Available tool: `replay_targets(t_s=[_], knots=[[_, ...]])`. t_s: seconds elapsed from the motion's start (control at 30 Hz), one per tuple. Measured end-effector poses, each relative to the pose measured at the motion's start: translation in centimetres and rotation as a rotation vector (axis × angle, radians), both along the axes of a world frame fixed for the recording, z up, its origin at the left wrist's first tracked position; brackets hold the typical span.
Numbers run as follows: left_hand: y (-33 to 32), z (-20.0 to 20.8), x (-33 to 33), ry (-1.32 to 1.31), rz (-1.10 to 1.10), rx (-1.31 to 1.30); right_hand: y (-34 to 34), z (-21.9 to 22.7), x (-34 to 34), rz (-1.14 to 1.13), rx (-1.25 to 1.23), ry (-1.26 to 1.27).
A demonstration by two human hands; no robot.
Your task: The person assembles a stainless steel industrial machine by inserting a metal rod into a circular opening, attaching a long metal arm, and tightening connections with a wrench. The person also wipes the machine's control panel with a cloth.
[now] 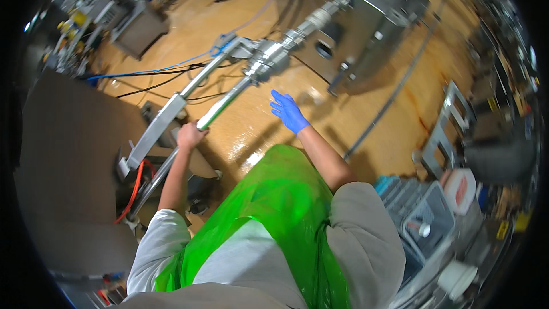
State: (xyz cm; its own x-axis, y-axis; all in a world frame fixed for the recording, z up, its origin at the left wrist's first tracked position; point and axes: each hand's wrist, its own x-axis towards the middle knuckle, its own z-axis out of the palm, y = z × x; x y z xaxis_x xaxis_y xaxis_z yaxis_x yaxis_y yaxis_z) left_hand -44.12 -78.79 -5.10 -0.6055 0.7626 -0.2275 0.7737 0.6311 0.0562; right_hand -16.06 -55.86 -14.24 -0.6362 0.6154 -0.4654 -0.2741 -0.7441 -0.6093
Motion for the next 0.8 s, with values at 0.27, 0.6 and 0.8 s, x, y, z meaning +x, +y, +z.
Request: replay_targets(t_s=[0.27,0.6,0.8], knots=[[-0.2,0.5,0.9,-0.031,-0.008,0.041,3.3,-1.4,26.6,-0.322,0.226,-0.223],[1.0,1.2,1.0,0.009,0.055,-0.03,31.3,9.6,31.5,-0.547,0.767,-0.698],[2.1,0.3,0.6,-0.04,0.102,-0.057,54.0,7.7,36.2,-0.872,1.41,-1.259]])
